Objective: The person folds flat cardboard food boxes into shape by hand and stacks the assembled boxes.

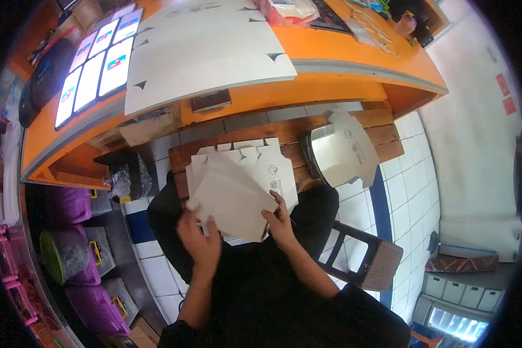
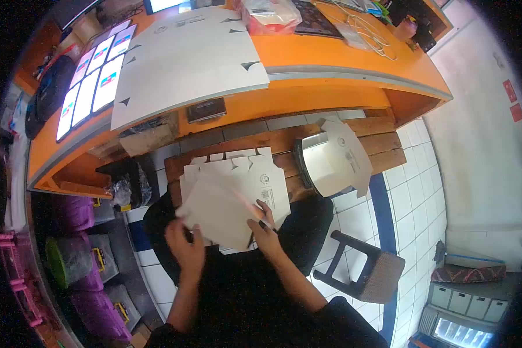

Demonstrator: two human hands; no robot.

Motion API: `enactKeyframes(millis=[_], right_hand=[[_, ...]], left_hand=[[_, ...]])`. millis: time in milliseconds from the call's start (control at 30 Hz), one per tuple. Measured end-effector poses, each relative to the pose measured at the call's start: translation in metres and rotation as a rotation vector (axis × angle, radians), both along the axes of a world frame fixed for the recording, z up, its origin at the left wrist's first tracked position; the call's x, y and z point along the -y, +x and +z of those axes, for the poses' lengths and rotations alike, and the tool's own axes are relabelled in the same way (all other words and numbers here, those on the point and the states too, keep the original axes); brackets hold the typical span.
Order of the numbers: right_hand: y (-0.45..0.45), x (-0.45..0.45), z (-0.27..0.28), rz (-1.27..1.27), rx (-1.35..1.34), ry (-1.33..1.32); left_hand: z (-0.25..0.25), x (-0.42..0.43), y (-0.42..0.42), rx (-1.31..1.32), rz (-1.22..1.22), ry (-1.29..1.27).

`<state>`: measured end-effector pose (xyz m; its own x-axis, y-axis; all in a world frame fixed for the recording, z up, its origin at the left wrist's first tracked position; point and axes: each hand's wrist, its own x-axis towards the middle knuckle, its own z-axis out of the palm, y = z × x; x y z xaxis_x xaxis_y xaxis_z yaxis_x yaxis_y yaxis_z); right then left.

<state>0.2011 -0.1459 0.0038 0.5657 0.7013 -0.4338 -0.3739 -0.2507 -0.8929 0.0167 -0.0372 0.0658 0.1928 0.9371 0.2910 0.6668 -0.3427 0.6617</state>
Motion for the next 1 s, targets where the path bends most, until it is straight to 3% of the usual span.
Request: enactKeyframes(millis=[33,100,133,200,300,333,367,433,467,500,567,600,667,700,767,833,900,1000], right_hand=[[0.008,0.007,0.003,0.134,0.186,0.073],[0.025,0.025,0.005,0.178,-0.195,-0.002],[0.031,0.033,0.002,0.24,-0.216,-0.051],[0.041,0.035,0.004,0.311,-0.237,-0.093],[0.04,0.036,0.014,0.408,-0.467,-0.083],[0.036,0.038,0.01,0.386,-0.563,-0.078],[0.033,0.038,0.006,0.364,-0.658,-0.072],[0.019,0.022,0.02,0.241,-0.698,-0.152],[0.011,0.014,0.026,0.111,-0.733,-0.235],[0.007,0.007,0.023,0.101,-0.728,-0.233],[0.001,-0.001,0.008,0.022,-0.446,-0.022],[0.001,0.002,-0.003,0.071,-0.361,-0.014],[0.004,0.005,-0.004,0.184,-0.253,-0.033],[0.005,0.005,-0.004,0.316,-0.144,-0.043],[0.007,0.004,0.0,0.275,-0.036,-0.1],[0.02,-0.005,0.033,0.699,0.651,-0.436],[0.011,-0.005,0.05,0.801,1.031,-0.75],[0.005,-0.012,0.072,0.828,1.081,-0.8]], left_hand=[[-0.002,-0.012,-0.005,0.003,0.001,-0.005],[-0.006,-0.033,-0.027,0.232,-0.065,-0.273],[-0.009,-0.04,-0.043,0.231,-0.048,-0.274],[-0.012,-0.053,-0.065,0.527,-0.376,-0.982],[-0.016,-0.049,-0.067,0.718,-0.457,-1.065],[-0.001,-0.04,-0.053,0.931,-0.376,-1.147],[-0.007,-0.033,-0.046,0.93,-0.374,-1.142],[-0.04,-0.019,-0.04,1.258,-0.201,-1.152],[-0.054,-0.01,-0.046,1.333,-0.178,-1.305],[-0.079,0.003,-0.044,1.58,-0.152,-1.355],[-0.025,0.014,-0.028,1.575,-0.024,-1.426],[-0.033,0.017,-0.033,1.567,-0.029,-1.446],[-0.055,0.025,-0.054,1.25,-0.175,-1.506],[-0.05,0.023,-0.054,1.249,-0.176,-1.517],[-0.032,0.012,-0.048,0.999,-0.083,-1.442],[-0.032,0.006,-0.046,1.008,-0.004,-1.413],[-0.035,0.0,-0.043,0.904,0.002,-1.325],[-0.03,-0.006,-0.037,0.839,-0.09,-1.301]])
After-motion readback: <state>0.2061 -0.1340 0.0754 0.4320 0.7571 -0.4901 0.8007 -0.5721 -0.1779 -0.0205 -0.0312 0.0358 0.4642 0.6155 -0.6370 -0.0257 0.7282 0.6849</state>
